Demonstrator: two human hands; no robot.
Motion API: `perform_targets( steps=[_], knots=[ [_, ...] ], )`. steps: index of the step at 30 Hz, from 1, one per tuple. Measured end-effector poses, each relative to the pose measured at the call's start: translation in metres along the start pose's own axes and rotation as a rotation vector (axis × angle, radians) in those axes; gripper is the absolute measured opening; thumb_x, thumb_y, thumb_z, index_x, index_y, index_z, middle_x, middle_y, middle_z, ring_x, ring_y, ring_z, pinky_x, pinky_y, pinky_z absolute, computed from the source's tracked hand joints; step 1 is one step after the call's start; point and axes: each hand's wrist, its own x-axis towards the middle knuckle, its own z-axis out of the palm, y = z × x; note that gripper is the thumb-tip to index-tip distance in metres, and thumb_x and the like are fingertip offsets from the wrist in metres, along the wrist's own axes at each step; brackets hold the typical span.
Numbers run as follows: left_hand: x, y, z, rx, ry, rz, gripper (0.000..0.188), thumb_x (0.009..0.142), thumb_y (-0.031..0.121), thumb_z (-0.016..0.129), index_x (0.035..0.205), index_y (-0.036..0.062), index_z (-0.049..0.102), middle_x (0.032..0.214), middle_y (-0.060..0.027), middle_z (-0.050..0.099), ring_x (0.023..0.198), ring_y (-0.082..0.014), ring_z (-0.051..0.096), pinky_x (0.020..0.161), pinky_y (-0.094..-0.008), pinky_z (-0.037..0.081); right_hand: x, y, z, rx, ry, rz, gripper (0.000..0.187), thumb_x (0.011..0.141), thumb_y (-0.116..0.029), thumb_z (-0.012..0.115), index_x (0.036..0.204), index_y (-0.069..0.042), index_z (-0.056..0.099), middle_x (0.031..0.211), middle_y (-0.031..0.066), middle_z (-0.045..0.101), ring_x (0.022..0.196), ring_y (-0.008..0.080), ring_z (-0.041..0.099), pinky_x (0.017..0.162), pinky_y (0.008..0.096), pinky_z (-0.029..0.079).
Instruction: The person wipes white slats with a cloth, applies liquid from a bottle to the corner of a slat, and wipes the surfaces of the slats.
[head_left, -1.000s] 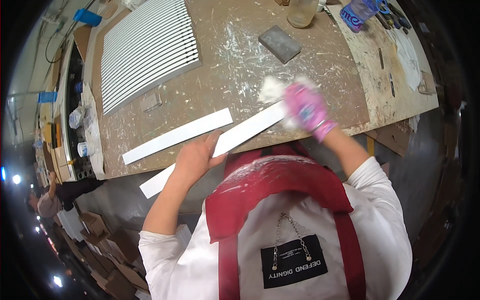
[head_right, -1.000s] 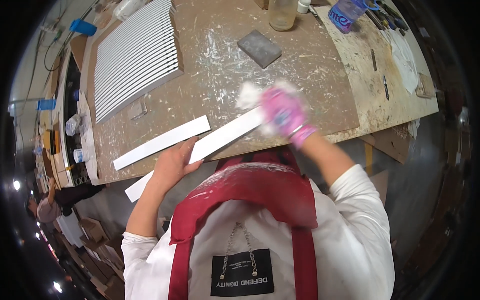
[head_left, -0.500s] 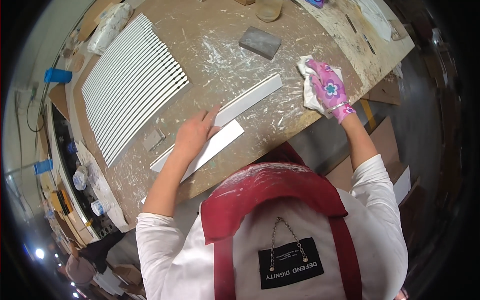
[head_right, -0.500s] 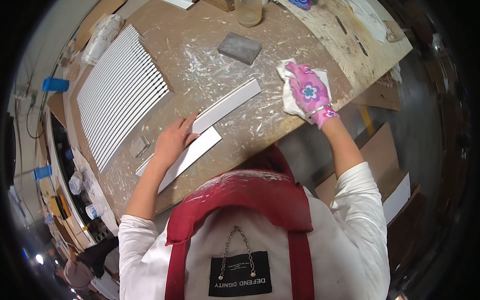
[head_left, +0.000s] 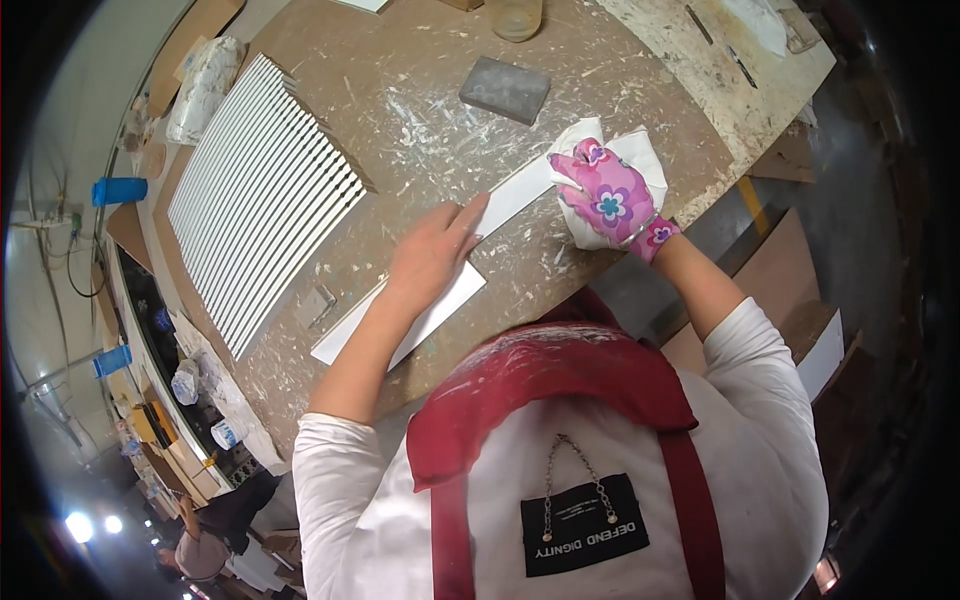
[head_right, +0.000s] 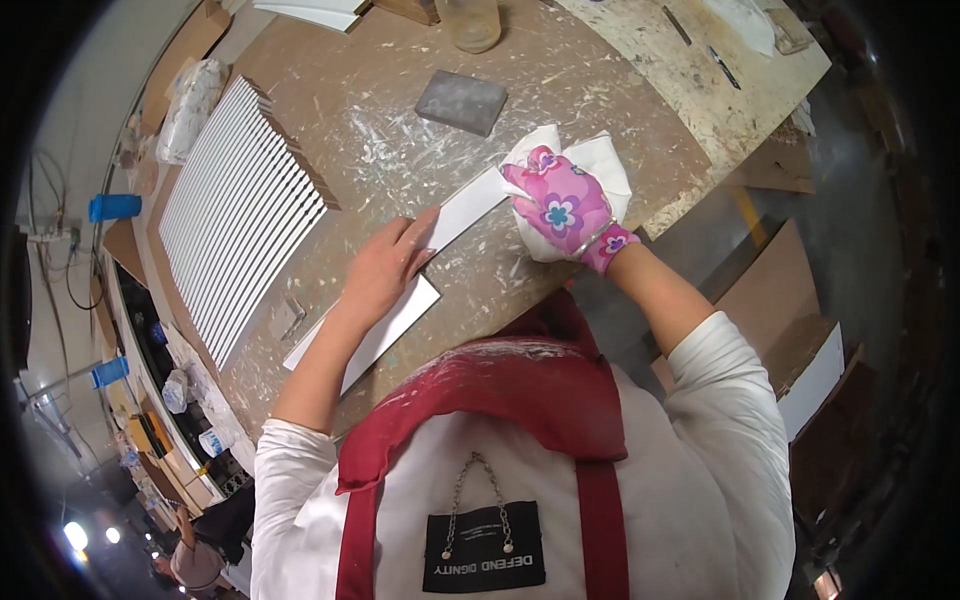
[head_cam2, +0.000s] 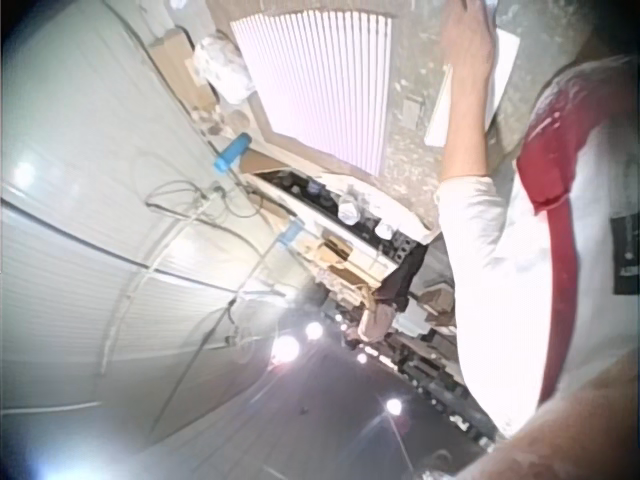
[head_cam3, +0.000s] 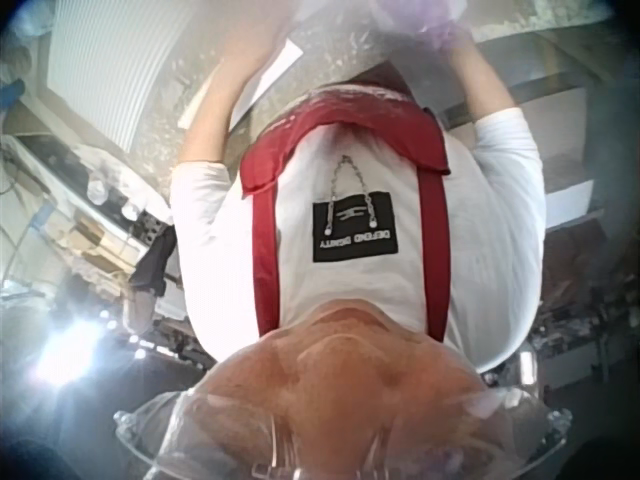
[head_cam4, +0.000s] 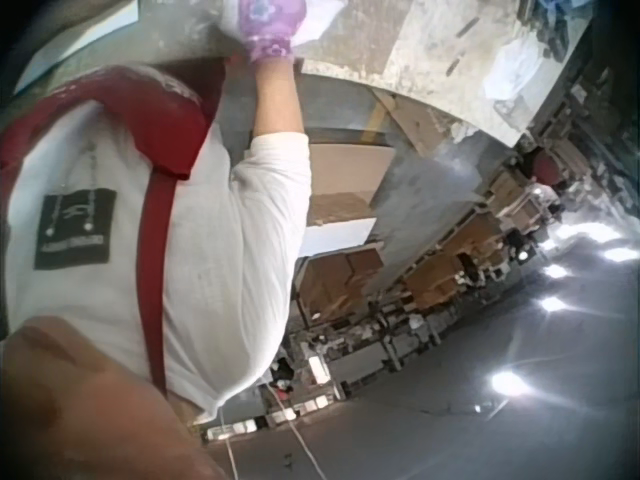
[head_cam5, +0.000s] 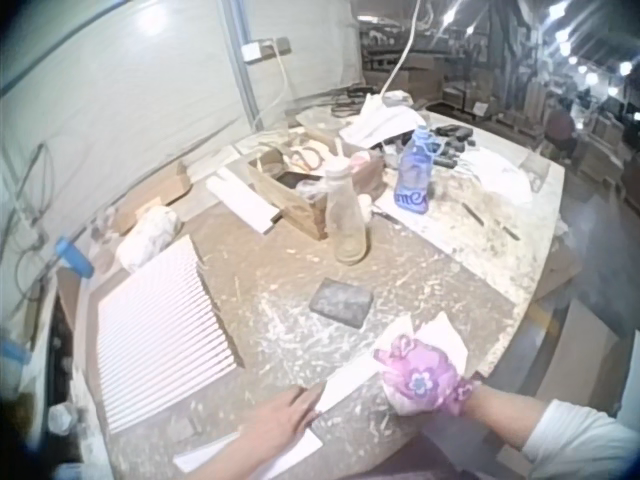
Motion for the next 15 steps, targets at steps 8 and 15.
perform_targets(
  steps=[8,15],
  knots=[
    [0.029,0.010,0.000,-0.094,-0.108,-0.053,0.056,0.090,0.019,0.059,0.142,0.0238,0.040,0.102,-0.0138,0.053,0.090,-0.0335,0.058,0.077,-0.0416,0.048,-0.004,0.008,0.011,-0.035,0.023,-0.039,0.038,0.089,-0.028,0.054,0.124,-0.013,0.058,0.122,0.0133,0.057,0.103,0.0282,0.058,0.083,0.0392,0.049],
    [0.012,0.007,0.005,-0.052,0.196,-0.075,0.072,0.080,0.020,0.073,0.141,0.0060,0.037,0.116,-0.0180,0.053,0.105,-0.0376,0.054,0.088,-0.0441,0.044,-0.003,0.012,-0.019,0.161,-0.055,0.192,0.031,0.089,-0.015,0.051,0.118,-0.006,0.060,0.127,0.0100,0.058,0.115,0.0246,0.052,0.099,0.0339,0.042]
  ],
)
